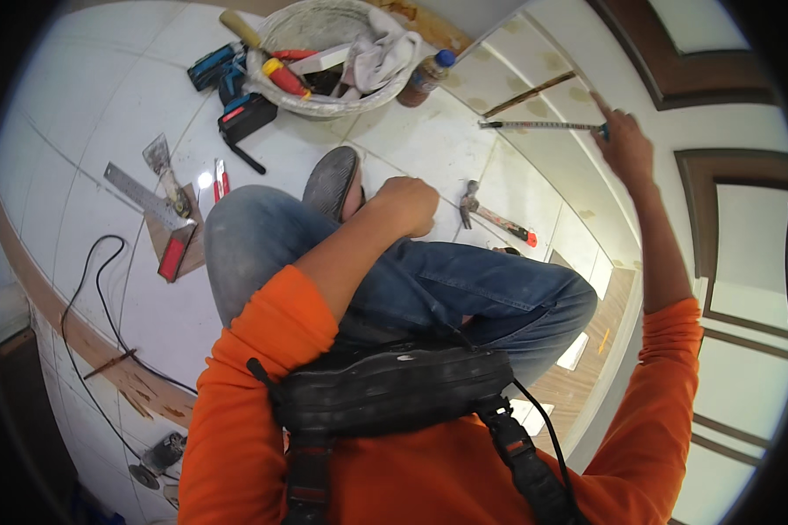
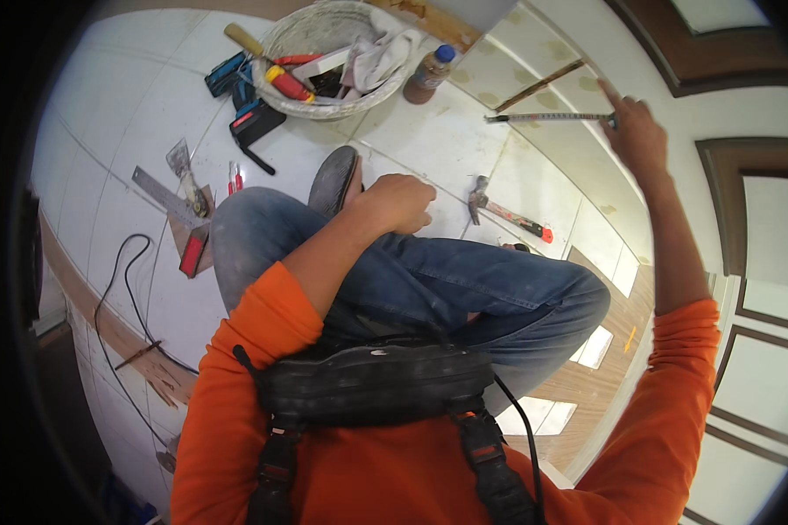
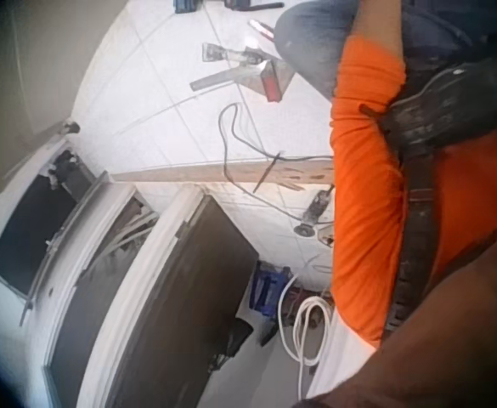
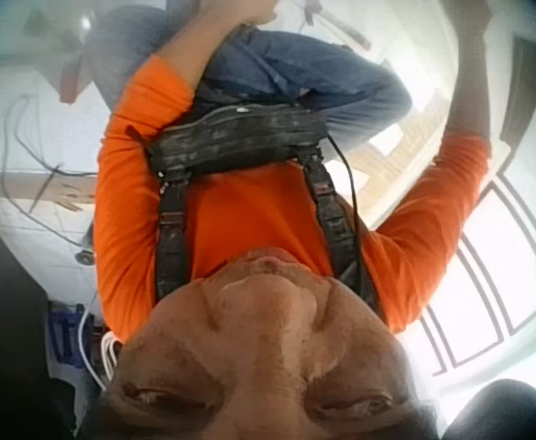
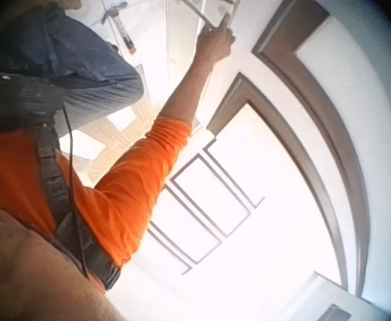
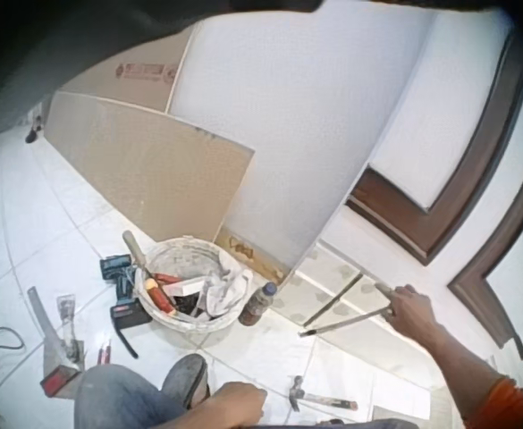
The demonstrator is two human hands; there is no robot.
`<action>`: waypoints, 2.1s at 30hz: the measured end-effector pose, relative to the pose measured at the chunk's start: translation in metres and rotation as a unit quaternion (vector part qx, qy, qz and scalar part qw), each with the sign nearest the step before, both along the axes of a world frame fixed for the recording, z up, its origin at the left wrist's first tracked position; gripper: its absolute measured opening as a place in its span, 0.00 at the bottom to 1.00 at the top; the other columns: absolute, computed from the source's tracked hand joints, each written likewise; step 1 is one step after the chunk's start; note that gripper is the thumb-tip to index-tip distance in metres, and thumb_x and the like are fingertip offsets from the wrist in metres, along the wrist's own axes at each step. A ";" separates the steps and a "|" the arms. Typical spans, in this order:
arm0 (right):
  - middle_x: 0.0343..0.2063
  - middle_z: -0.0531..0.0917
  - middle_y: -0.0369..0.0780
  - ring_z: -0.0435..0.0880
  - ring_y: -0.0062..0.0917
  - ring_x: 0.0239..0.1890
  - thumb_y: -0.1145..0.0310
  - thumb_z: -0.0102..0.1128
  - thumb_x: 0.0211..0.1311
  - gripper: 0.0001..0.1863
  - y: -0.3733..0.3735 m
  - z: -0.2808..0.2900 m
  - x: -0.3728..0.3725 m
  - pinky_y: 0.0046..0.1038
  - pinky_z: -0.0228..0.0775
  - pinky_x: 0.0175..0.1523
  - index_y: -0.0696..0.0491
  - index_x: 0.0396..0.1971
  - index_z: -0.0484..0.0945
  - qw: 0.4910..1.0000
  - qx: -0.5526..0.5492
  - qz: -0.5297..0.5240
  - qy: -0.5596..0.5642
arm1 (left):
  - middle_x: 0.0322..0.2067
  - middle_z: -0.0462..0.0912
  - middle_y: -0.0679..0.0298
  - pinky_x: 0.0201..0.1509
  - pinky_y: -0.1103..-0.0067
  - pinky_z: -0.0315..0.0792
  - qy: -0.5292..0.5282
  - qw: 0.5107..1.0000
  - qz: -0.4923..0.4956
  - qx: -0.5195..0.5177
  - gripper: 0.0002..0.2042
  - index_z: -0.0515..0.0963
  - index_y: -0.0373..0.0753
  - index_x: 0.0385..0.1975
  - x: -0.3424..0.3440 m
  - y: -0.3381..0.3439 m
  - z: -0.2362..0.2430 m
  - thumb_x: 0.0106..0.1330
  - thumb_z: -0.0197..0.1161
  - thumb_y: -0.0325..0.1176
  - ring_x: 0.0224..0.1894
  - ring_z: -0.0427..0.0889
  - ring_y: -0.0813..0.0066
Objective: The person sits on the floor and uses a tape measure to measure a piece of wood. They then use a utility knife to score and cut the wood into smaller pieces, placing the cut pieces into a gap in the wall.
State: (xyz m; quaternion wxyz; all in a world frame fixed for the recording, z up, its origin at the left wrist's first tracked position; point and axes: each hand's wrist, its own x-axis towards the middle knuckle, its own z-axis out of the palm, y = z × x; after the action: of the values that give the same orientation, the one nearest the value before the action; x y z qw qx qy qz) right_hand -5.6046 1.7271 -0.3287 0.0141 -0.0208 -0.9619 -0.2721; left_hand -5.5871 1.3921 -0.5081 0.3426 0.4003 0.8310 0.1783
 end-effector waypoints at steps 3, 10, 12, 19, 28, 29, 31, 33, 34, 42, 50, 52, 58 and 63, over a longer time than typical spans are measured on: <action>0.47 0.85 0.42 0.84 0.36 0.53 0.52 0.72 0.57 0.38 0.015 -0.030 0.040 0.42 0.79 0.53 0.37 0.69 0.69 0.991 -0.092 -0.095 -0.030 | 0.50 0.85 0.46 0.59 0.63 0.76 -0.007 1.000 0.013 -0.018 0.22 0.79 0.36 0.57 0.002 0.001 0.005 0.66 0.65 0.39 0.55 0.83 0.50; 0.49 0.87 0.43 0.85 0.39 0.54 0.51 0.75 0.47 0.41 0.010 -0.142 0.076 0.40 0.77 0.58 0.43 0.65 0.75 0.910 -0.353 -0.169 -0.135 | 0.53 0.85 0.51 0.73 0.48 0.56 0.033 0.998 0.050 0.019 0.23 0.78 0.42 0.60 0.022 -0.007 0.010 0.67 0.65 0.42 0.57 0.82 0.52; 0.51 0.86 0.44 0.84 0.38 0.56 0.54 0.73 0.49 0.38 -0.016 -0.173 0.058 0.39 0.76 0.60 0.43 0.64 0.76 0.904 -0.371 -0.119 -0.178 | 0.53 0.85 0.52 0.73 0.50 0.58 0.075 0.995 0.061 0.003 0.20 0.79 0.42 0.57 0.037 -0.020 0.027 0.67 0.66 0.39 0.59 0.82 0.57; 0.51 0.80 0.48 0.78 0.45 0.56 0.73 0.67 0.50 0.34 -0.083 -0.249 0.013 0.43 0.74 0.60 0.45 0.63 0.77 0.884 -0.370 0.136 -0.250 | 0.54 0.82 0.58 0.74 0.56 0.62 0.330 0.878 0.293 0.187 0.20 0.79 0.41 0.56 0.169 -0.111 0.071 0.63 0.68 0.31 0.65 0.75 0.55; 0.49 0.77 0.49 0.76 0.49 0.55 0.77 0.70 0.51 0.32 -0.125 -0.270 0.030 0.44 0.72 0.61 0.52 0.60 0.74 0.861 -0.377 0.311 -0.139 | 0.66 0.71 0.56 0.76 0.55 0.58 0.371 0.784 0.479 0.132 0.22 0.77 0.41 0.59 0.290 -0.150 0.088 0.63 0.69 0.33 0.72 0.65 0.51; 0.49 0.78 0.48 0.76 0.49 0.55 0.77 0.70 0.51 0.31 -0.126 -0.269 0.025 0.44 0.72 0.61 0.53 0.59 0.74 0.858 -0.388 0.312 -0.128 | 0.65 0.72 0.56 0.75 0.56 0.60 0.371 0.778 0.482 0.157 0.21 0.78 0.41 0.58 0.291 -0.157 0.084 0.63 0.68 0.33 0.71 0.66 0.52; 0.48 0.78 0.49 0.77 0.48 0.53 0.76 0.70 0.53 0.25 -0.116 -0.268 0.015 0.42 0.70 0.61 0.55 0.53 0.75 0.839 -0.419 0.327 -0.119 | 0.63 0.74 0.56 0.73 0.57 0.63 0.368 0.767 0.485 0.204 0.19 0.79 0.41 0.56 0.293 -0.175 0.076 0.64 0.68 0.32 0.70 0.68 0.52; 0.39 0.80 0.48 0.80 0.44 0.45 0.77 0.67 0.56 0.16 -0.106 -0.259 0.014 0.36 0.72 0.57 0.58 0.45 0.76 0.858 -0.432 0.253 -0.114 | 0.54 0.82 0.57 0.65 0.62 0.71 0.399 0.703 0.557 0.191 0.16 0.81 0.40 0.52 0.292 -0.204 0.077 0.64 0.66 0.29 0.61 0.76 0.53; 0.35 0.80 0.46 0.81 0.39 0.40 0.77 0.65 0.59 0.12 -0.107 -0.251 0.016 0.34 0.74 0.53 0.59 0.42 0.77 0.849 -0.468 0.194 -0.150 | 0.52 0.83 0.57 0.63 0.63 0.72 0.408 0.668 0.596 0.181 0.16 0.81 0.41 0.52 0.297 -0.226 0.066 0.64 0.66 0.29 0.59 0.78 0.53; 0.30 0.85 0.40 0.82 0.24 0.35 0.77 0.59 0.65 0.08 -0.082 -0.251 0.037 0.28 0.76 0.45 0.62 0.41 0.83 0.791 -0.579 0.122 -0.159 | 0.38 0.88 0.50 0.45 0.60 0.77 0.377 0.344 0.855 -0.091 0.13 0.84 0.48 0.48 0.323 -0.553 -0.029 0.71 0.54 0.32 0.40 0.87 0.49; 0.34 0.89 0.38 0.83 0.18 0.32 0.75 0.56 0.71 0.10 -0.105 -0.210 0.059 0.23 0.75 0.39 0.58 0.46 0.85 0.817 -0.564 0.010 -0.117 | 0.55 0.81 0.57 0.58 0.60 0.76 0.241 0.595 0.708 -0.294 0.19 0.79 0.49 0.55 0.297 -0.627 -0.079 0.64 0.61 0.27 0.60 0.77 0.54; 0.34 0.89 0.38 0.84 0.18 0.33 0.74 0.57 0.71 0.10 -0.110 -0.211 0.064 0.23 0.76 0.40 0.58 0.46 0.84 0.808 -0.579 -0.004 -0.109 | 0.52 0.82 0.58 0.57 0.61 0.77 0.237 0.576 0.716 -0.315 0.16 0.81 0.48 0.51 0.290 -0.636 -0.077 0.64 0.61 0.28 0.60 0.77 0.53; 0.36 0.89 0.42 0.87 0.23 0.37 0.76 0.58 0.68 0.12 -0.111 -0.211 0.062 0.25 0.77 0.44 0.59 0.48 0.84 0.825 -0.554 -0.012 -0.107 | 0.43 0.86 0.60 0.50 0.62 0.77 0.303 0.597 0.676 -0.309 0.07 0.85 0.42 0.40 0.308 -0.639 -0.052 0.64 0.64 0.29 0.52 0.81 0.55; 0.37 0.88 0.39 0.85 0.21 0.38 0.76 0.55 0.71 0.12 -0.112 -0.227 0.050 0.25 0.77 0.46 0.59 0.49 0.83 0.818 -0.563 0.026 -0.110 | 0.35 0.89 0.58 0.44 0.70 0.78 0.361 0.461 0.808 -0.064 0.08 0.84 0.38 0.43 0.346 -0.601 -0.068 0.66 0.68 0.30 0.37 0.87 0.64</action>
State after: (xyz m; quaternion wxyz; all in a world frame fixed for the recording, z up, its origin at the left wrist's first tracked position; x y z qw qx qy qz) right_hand -5.5544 1.6149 -0.5559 -0.0991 0.0299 -0.9426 0.3173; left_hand -5.2411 0.7909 -0.5758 -0.2608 -0.4449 0.8414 0.1614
